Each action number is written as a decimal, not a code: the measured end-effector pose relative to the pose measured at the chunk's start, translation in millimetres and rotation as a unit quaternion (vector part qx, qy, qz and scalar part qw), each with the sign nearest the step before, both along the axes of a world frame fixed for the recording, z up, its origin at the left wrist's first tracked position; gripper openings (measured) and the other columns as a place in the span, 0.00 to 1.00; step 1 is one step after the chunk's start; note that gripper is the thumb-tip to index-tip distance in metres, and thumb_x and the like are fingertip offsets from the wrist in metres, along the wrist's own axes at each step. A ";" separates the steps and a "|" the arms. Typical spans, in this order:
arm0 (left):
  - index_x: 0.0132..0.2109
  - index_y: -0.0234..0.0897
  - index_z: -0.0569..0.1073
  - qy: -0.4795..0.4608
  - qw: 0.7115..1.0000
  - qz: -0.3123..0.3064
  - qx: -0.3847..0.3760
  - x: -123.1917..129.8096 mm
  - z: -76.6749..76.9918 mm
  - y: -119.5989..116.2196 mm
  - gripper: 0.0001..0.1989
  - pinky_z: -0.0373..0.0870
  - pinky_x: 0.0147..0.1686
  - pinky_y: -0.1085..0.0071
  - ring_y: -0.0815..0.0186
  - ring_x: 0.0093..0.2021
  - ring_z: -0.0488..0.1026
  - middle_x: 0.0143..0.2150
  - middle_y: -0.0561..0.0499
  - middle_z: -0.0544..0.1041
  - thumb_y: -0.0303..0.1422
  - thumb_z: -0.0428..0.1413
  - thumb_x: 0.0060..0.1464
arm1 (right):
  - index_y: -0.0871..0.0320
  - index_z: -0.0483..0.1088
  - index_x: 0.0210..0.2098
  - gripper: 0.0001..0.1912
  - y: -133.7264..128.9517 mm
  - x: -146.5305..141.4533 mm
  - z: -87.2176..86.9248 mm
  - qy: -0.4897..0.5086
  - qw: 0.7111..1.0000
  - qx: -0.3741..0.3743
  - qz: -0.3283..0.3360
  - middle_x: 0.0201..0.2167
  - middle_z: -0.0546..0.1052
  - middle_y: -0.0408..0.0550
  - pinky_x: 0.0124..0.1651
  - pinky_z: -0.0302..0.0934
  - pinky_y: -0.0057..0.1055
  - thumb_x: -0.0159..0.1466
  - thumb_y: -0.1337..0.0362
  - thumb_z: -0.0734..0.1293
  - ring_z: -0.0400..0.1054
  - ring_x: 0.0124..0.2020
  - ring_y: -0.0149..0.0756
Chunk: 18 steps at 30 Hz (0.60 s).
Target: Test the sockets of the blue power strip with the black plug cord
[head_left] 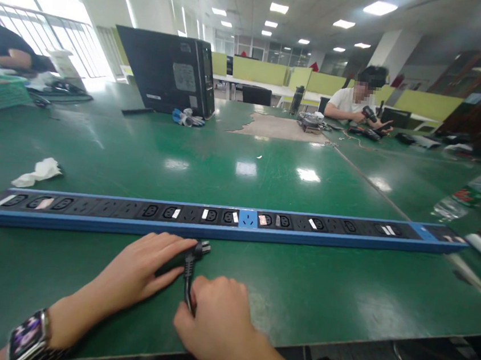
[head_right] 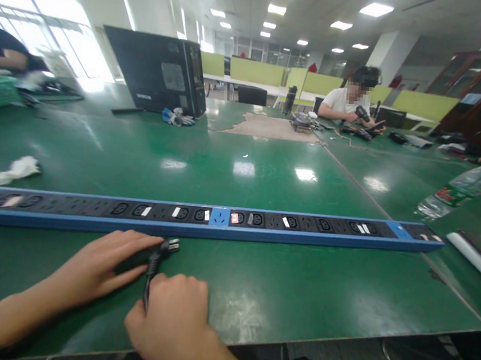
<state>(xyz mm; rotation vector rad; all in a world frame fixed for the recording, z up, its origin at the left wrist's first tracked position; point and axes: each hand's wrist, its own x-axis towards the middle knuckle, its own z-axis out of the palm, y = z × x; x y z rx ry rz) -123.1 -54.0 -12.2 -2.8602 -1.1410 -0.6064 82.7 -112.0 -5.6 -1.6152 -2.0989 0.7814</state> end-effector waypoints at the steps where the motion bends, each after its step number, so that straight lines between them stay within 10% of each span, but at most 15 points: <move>1: 0.61 0.46 0.66 -0.006 1.000 0.002 -0.005 2.3 0.3 -1.7 0.23 0.72 0.47 0.67 0.60 0.48 0.75 0.52 0.47 0.76 0.34 0.53 0.58 | 0.57 0.69 0.24 0.09 0.8 -5.8 1.1 0.057 0.998 -0.009 0.001 0.21 0.74 0.48 0.26 0.52 0.29 0.57 0.60 0.66 0.67 0.22 0.37; 8: 0.56 0.49 0.70 -0.210 0.962 0.099 0.140 19.4 19.8 11.1 0.17 0.72 0.50 0.62 0.59 0.49 0.72 0.52 0.47 0.71 0.33 0.54 0.60 | 0.57 0.63 0.26 0.11 6.5 -22.3 29.4 0.437 0.888 -0.127 0.066 0.18 0.63 0.36 0.22 0.50 0.21 0.60 0.59 0.66 0.56 0.19 0.25; 18: 0.53 0.39 0.74 -0.209 0.968 0.135 -0.025 22.3 16.8 50.9 0.23 0.74 0.48 0.61 0.57 0.44 0.78 0.47 0.45 0.80 0.49 0.53 0.58 | 0.59 0.67 0.26 0.21 18.2 52.7 -15.3 0.377 0.917 -0.051 -0.118 0.18 0.67 0.40 0.23 0.53 0.24 0.66 0.49 0.61 0.60 0.18 0.26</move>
